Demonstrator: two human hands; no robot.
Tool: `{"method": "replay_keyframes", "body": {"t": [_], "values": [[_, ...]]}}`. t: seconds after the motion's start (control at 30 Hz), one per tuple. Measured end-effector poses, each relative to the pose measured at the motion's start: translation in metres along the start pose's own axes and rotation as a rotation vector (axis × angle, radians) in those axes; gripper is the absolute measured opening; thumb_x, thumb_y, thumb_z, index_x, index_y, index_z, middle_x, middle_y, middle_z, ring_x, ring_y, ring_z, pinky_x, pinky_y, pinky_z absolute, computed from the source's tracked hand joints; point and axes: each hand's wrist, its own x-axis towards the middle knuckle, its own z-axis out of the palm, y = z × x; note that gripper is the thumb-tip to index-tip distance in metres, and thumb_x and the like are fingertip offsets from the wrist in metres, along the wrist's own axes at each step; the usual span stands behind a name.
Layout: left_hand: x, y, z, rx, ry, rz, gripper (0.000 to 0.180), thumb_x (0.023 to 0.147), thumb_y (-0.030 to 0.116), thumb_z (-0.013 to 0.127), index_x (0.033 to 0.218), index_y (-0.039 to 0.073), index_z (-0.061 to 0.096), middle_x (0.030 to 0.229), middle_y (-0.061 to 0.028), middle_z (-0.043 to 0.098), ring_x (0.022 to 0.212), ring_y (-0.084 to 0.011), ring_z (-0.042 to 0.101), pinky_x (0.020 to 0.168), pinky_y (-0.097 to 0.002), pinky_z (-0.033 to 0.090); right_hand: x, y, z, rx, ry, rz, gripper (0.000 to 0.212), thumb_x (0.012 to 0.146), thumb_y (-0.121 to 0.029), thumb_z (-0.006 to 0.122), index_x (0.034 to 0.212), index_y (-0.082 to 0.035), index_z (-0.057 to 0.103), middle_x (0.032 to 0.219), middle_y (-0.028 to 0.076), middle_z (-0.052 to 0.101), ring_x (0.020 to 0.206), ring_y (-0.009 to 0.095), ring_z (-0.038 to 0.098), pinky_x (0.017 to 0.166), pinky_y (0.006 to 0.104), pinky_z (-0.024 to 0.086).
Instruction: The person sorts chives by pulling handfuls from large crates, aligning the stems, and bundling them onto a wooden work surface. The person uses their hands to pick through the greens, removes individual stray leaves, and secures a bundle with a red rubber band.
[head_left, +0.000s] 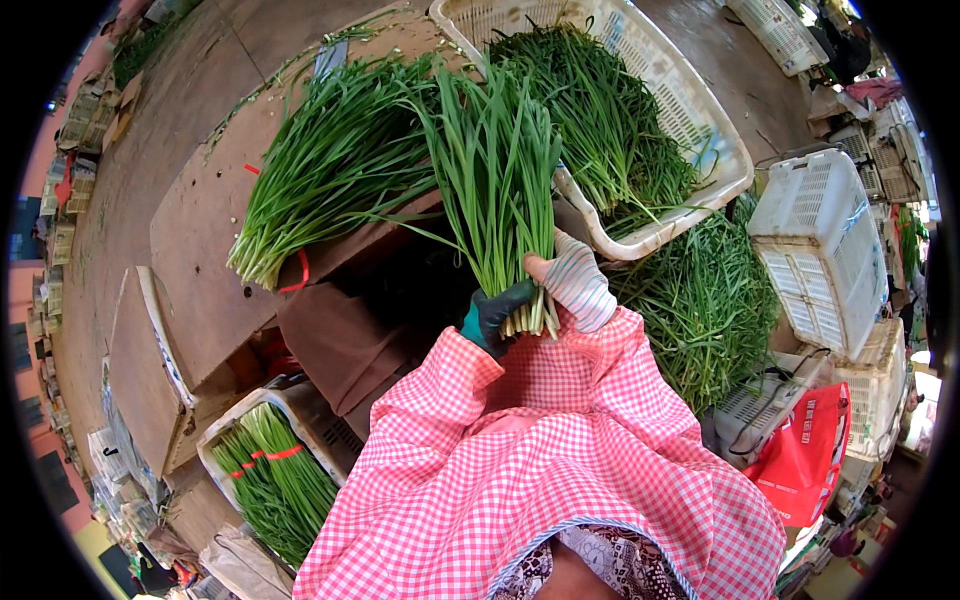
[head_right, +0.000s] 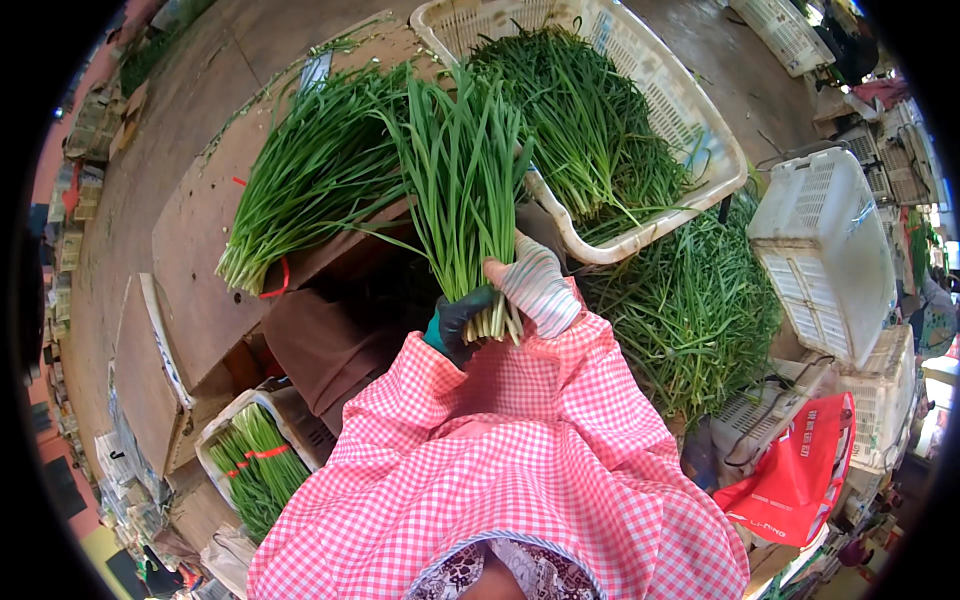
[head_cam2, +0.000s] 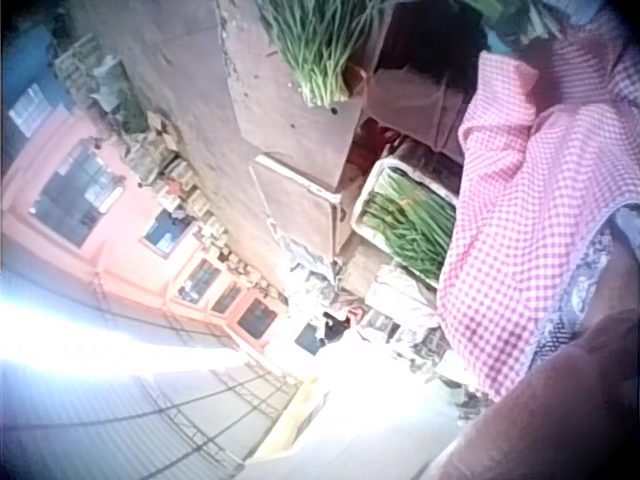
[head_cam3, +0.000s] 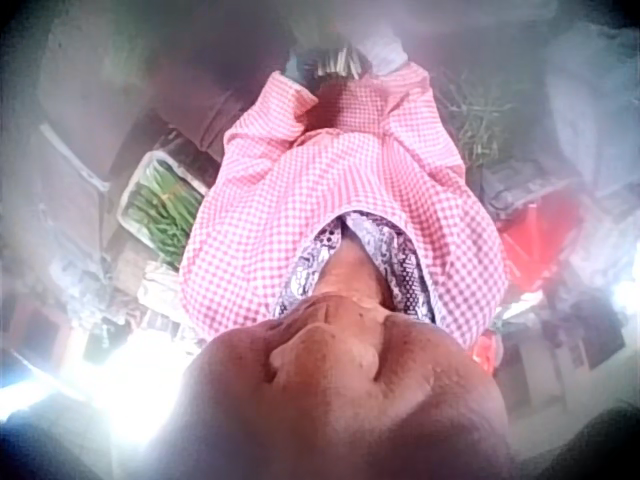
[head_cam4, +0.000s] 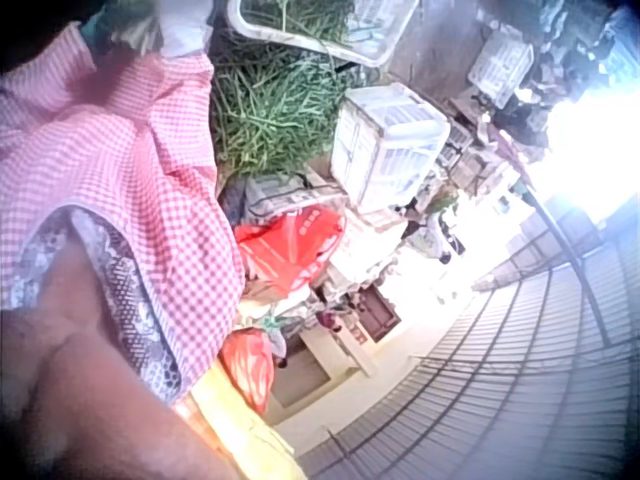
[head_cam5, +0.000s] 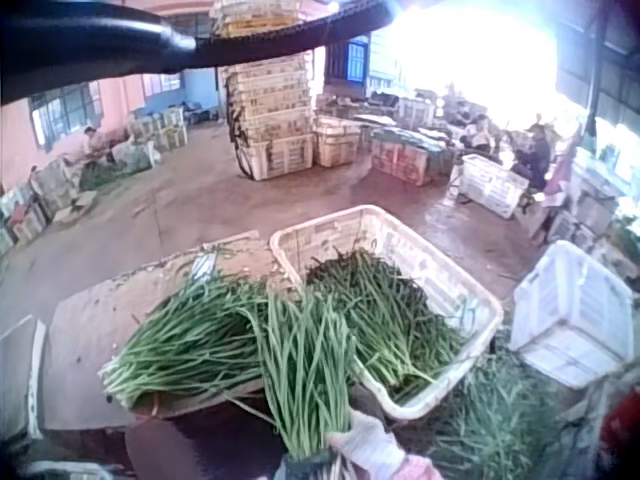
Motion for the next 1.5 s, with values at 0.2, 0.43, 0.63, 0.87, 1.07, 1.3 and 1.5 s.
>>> {"method": "replay_keyframes", "body": {"t": [0.2, 0.43, 0.63, 0.87, 1.07, 1.3, 1.5], "values": [[-0.001, -0.002, 0.008, -0.166, -0.024, -0.088, 0.042, 0.079, 0.020, 0.066, 0.113, 0.000, 0.053, 0.092, -0.0127, 0.062, 0.078, -0.0239, 0.064, 0.070, -0.0377, 0.056, -0.006, -0.013, -0.008, -0.075, -0.028, 0.012, 0.047, 0.075, -0.022, 0.065, 0.117, -0.005, 0.054, 0.092, 0.015, 0.066, 0.083, 0.027, 0.064, 0.075, 0.0323, 0.049], [0.006, -0.014, 0.003, -0.064, 0.003, 0.007, 0.033, 0.077, 0.014, 0.068, 0.105, -0.001, 0.057, 0.085, -0.0131, 0.062, 0.069, -0.0228, 0.062, 0.062, -0.0367, 0.055, -0.017, -0.018, -0.033, -0.428, 0.027, -0.049, 0.035, 0.074, -0.036, 0.067, 0.087, -0.003, 0.066, 0.079, 0.014, 0.066, 0.074, 0.027, 0.064, 0.068, 0.0310, 0.049], [0.023, -0.036, 0.001, 0.304, 0.087, 0.149, 0.027, 0.079, 0.014, 0.066, 0.100, -0.001, 0.058, 0.076, -0.0115, 0.063, 0.062, -0.0206, 0.062, 0.058, -0.0326, 0.052, -0.001, -0.022, 0.004, -0.595, 0.022, -0.089, 0.012, 0.078, -0.020, 0.062, 0.080, -0.008, 0.065, 0.072, 0.010, 0.063, 0.067, 0.025, 0.063, 0.060, 0.0340, 0.050], [0.000, -0.007, 0.007, -0.079, -0.109, 0.059, 0.050, 0.089, 0.045, 0.049, 0.108, -0.001, 0.056, 0.085, -0.0154, 0.064, 0.071, -0.0268, 0.064, 0.063, -0.0362, 0.052, 0.005, -0.025, -0.006, -0.150, 0.100, 0.032, 0.024, 0.076, -0.024, 0.061, 0.080, -0.001, 0.066, 0.065, 0.012, 0.064, 0.061, 0.023, 0.063, 0.059, 0.0323, 0.049], [0.001, -0.009, 0.000, -0.546, -0.163, -0.085, 0.060, 0.088, 0.053, 0.047, 0.122, 0.003, 0.049, 0.107, -0.0150, 0.061, 0.091, -0.0312, 0.062, 0.081, -0.0490, 0.051, -0.001, -0.029, -0.014, 0.263, 0.111, 0.316, 0.019, 0.079, -0.018, 0.059, 0.081, 0.000, 0.064, 0.063, 0.004, 0.062, 0.047, 0.009, 0.052, 0.047, 0.0224, 0.042], [0.003, -0.011, 0.005, -0.103, -0.009, -0.003, 0.043, 0.086, 0.031, 0.060, 0.116, 0.001, 0.053, 0.096, -0.0109, 0.065, 0.076, -0.0229, 0.064, 0.066, -0.0356, 0.054, -0.008, -0.031, -0.017, 0.345, 0.114, 0.342, 0.023, 0.080, -0.020, 0.059, 0.088, 0.001, 0.064, 0.065, 0.003, 0.062, 0.050, 0.009, 0.055, 0.050, 0.0219, 0.044], [0.005, -0.013, 0.008, -0.193, 0.101, -0.075, 0.031, 0.085, 0.021, 0.063, 0.108, 0.002, 0.057, 0.085, -0.0120, 0.065, 0.065, -0.0214, 0.064, 0.052, -0.0323, 0.054, -0.037, -0.011, -0.025, -0.128, -0.066, 0.069, 0.041, 0.075, -0.015, 0.065, 0.114, -0.001, 0.061, 0.074, 0.006, 0.065, 0.065, 0.011, 0.059, 0.060, 0.0238, 0.047]]}}
